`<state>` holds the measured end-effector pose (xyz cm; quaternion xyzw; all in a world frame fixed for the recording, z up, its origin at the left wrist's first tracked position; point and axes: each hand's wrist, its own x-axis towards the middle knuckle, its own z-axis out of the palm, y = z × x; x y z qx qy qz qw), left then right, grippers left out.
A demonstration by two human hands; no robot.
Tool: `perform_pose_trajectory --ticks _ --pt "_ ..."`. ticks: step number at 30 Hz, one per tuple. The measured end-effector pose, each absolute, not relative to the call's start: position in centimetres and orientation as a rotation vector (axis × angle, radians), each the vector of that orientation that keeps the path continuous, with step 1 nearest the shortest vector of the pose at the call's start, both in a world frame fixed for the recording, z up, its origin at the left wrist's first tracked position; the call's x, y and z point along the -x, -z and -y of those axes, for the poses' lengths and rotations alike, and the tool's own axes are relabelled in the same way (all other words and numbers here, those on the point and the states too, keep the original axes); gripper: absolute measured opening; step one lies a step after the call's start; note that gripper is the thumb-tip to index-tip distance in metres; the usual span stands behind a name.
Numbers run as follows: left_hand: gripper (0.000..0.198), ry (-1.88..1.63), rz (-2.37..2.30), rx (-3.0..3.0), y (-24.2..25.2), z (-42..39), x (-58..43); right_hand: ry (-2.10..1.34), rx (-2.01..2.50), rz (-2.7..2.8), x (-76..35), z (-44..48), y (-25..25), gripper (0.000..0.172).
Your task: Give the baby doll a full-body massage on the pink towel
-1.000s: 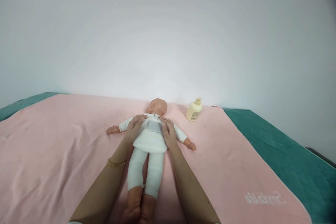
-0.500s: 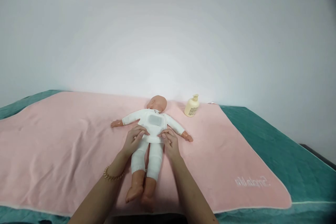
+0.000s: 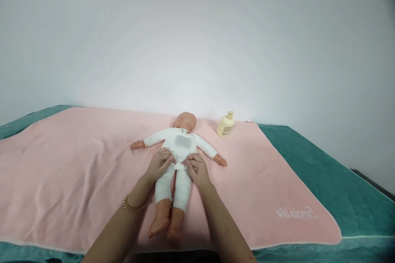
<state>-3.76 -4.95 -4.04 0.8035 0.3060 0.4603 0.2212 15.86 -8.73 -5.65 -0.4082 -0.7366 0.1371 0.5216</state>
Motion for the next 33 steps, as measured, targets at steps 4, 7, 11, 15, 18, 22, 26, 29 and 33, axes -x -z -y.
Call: perform_pose_trajectory --ticks 4,7,11,15,18,22,26,29,33 --pt "0.047 -1.219 -0.853 -2.270 3.79 4.97 3.58 -0.393 1.023 1.753 -15.84 8.46 6.02 0.031" --pt "0.043 -1.214 -0.843 -2.276 3.74 4.97 3.53 -0.384 1.016 1.740 -15.77 8.41 6.16 0.032" --pt "0.040 -1.216 -0.843 -2.217 3.85 4.98 3.55 -0.330 1.001 1.746 -15.73 8.55 6.05 0.031" --pt "0.038 -1.277 -0.848 -2.130 4.09 5.01 3.63 -0.282 1.005 1.740 -15.81 8.73 5.90 0.032" --pt "0.033 -1.327 -0.855 -2.126 4.34 4.93 3.78 -0.255 1.024 1.729 -15.91 8.76 5.89 0.032" --pt "0.030 -1.306 -0.866 -2.187 4.55 4.72 3.97 -0.253 1.025 1.729 -15.95 8.71 5.92 0.031" --pt "0.028 -1.249 -0.861 -2.260 4.40 4.64 3.98 -0.297 1.038 1.738 -15.89 8.57 5.94 0.031" --pt "0.026 -1.232 -0.850 -2.291 4.19 4.66 3.94 -0.316 1.051 1.725 -15.84 8.43 6.00 0.032" --pt "0.025 -1.223 -0.842 -2.303 4.04 4.67 3.90 -0.329 1.059 1.719 -15.83 8.32 6.06 0.033"
